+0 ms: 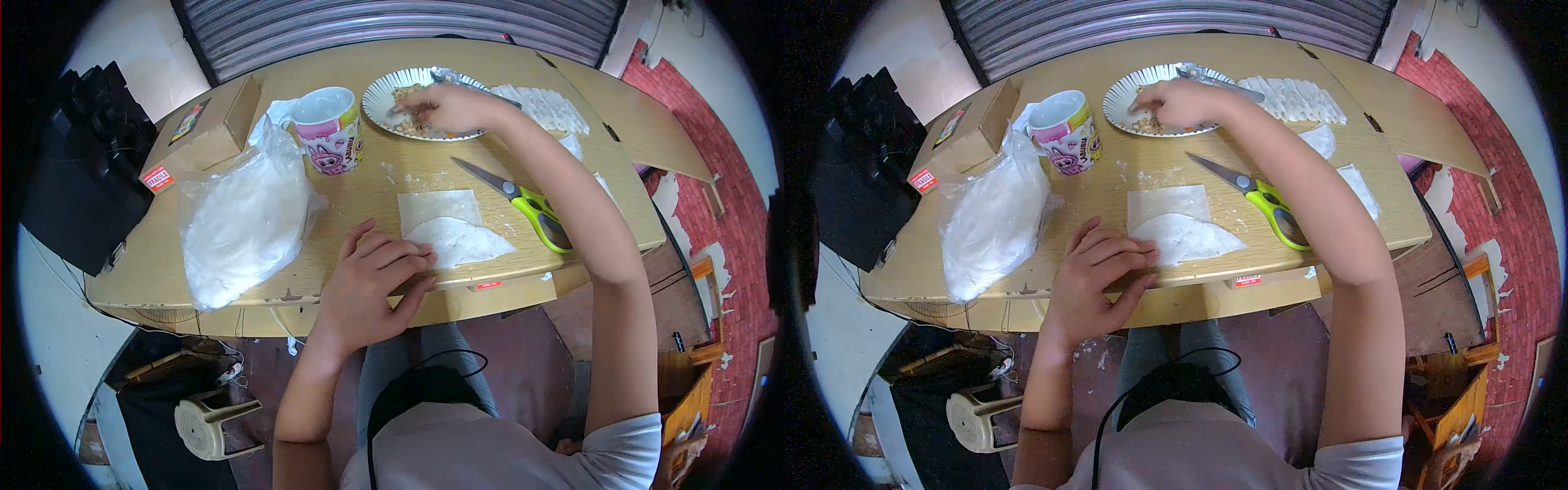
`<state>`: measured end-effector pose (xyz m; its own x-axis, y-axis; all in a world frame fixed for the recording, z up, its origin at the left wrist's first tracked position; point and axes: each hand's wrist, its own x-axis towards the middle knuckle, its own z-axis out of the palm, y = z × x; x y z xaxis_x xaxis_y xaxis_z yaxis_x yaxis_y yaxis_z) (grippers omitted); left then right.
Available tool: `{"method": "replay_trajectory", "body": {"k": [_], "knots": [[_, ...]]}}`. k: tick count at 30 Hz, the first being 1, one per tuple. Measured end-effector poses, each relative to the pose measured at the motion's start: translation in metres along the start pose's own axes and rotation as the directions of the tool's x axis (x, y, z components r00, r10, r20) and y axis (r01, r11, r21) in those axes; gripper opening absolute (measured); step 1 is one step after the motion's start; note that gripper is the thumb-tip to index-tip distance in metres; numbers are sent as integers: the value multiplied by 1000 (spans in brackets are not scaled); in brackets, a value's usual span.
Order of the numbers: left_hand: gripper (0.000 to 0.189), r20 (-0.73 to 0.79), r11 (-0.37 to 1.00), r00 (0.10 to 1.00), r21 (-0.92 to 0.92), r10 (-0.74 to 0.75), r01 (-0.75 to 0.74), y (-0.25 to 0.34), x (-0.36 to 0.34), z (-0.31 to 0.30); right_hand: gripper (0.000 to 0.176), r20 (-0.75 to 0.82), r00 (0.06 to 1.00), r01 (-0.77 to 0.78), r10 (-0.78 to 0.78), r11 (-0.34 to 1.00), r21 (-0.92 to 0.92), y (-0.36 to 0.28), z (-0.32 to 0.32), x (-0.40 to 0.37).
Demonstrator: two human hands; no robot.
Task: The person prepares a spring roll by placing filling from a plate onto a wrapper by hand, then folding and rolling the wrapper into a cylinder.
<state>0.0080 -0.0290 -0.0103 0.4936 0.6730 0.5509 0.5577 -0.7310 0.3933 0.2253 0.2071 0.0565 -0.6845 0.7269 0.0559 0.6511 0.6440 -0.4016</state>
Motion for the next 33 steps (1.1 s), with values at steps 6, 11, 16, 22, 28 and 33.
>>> {"method": "replay_trajectory", "body": {"k": [6,11,16,22,28,33], "knots": [[22,5,1000,1000,-11,-6,6,1,0,-1,40,170,978,-127,117,991,46,-23,-9,-23],[22,-1,1000,1000,-7,-3,3,1,0,-1,37,124,992,-43,22,984,170,3,-1,-33],[21,4,1000,1000,-11,-8,8,1,1,-1,31,104,994,-49,24,969,241,-3,-6,-47],[22,8,1000,1000,0,-11,11,1,0,-1,28,29,1000,-14,10,986,167,-7,-3,-45],[22,10,1000,1000,14,-7,7,-1,-1,1,26,39,955,-256,295,745,616,-26,-4,-44],[22,-5,1000,1000,10,2,-2,-1,-1,1,31,100,911,-210,400,241,948,-16,-9,-39]]}}
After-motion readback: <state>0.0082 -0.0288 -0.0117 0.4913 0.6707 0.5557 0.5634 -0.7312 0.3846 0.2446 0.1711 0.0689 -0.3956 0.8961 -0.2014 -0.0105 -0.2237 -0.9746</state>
